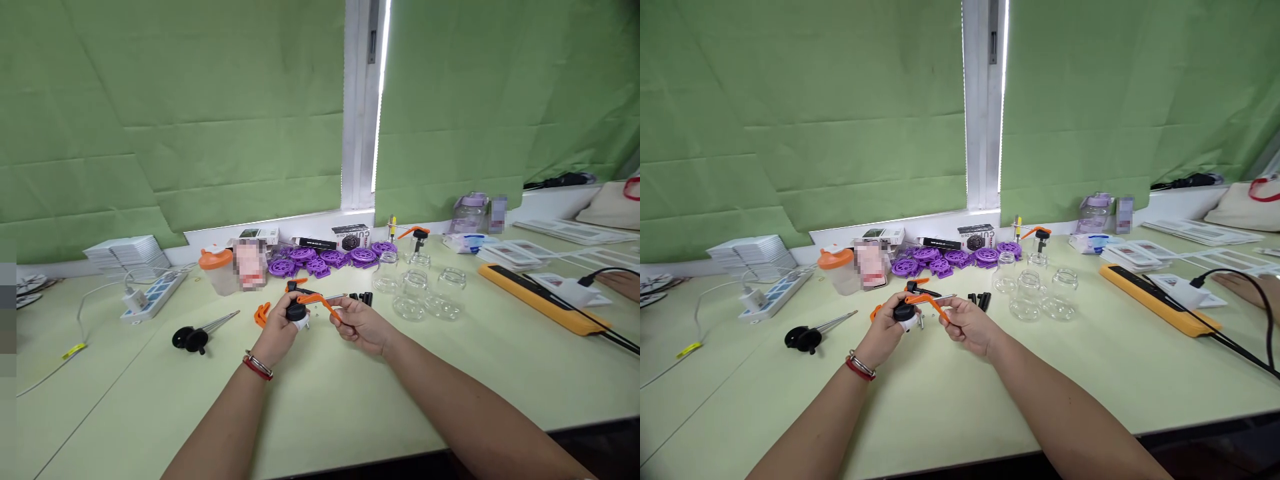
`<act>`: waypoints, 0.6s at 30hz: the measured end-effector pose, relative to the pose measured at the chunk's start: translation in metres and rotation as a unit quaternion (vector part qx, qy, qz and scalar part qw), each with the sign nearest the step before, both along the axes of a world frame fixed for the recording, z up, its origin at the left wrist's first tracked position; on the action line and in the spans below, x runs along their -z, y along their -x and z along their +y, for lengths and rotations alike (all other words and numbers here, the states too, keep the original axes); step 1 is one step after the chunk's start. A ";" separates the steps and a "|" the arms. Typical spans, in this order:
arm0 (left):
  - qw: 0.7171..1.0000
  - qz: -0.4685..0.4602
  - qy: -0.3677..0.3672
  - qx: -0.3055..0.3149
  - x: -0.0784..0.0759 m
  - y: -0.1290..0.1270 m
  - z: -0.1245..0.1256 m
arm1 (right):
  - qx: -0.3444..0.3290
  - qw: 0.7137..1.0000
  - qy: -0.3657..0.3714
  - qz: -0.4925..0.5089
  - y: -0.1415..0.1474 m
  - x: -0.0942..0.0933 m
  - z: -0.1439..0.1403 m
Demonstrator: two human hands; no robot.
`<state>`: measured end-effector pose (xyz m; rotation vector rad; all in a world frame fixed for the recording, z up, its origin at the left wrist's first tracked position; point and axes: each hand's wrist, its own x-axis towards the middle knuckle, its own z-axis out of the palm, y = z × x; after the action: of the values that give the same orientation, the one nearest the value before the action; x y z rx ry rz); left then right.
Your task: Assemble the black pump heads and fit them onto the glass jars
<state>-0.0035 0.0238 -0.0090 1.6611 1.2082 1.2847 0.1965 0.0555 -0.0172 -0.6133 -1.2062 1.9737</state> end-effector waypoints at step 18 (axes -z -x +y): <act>0.944 -0.283 0.130 0.107 -0.007 -0.007 -0.007 | 0.019 0.997 -0.051 -0.062 0.012 0.018 -0.001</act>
<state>0.0035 0.0168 -0.0021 1.0897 0.7810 1.2784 0.1841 0.0546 -0.0348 -0.7097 -1.3522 1.8537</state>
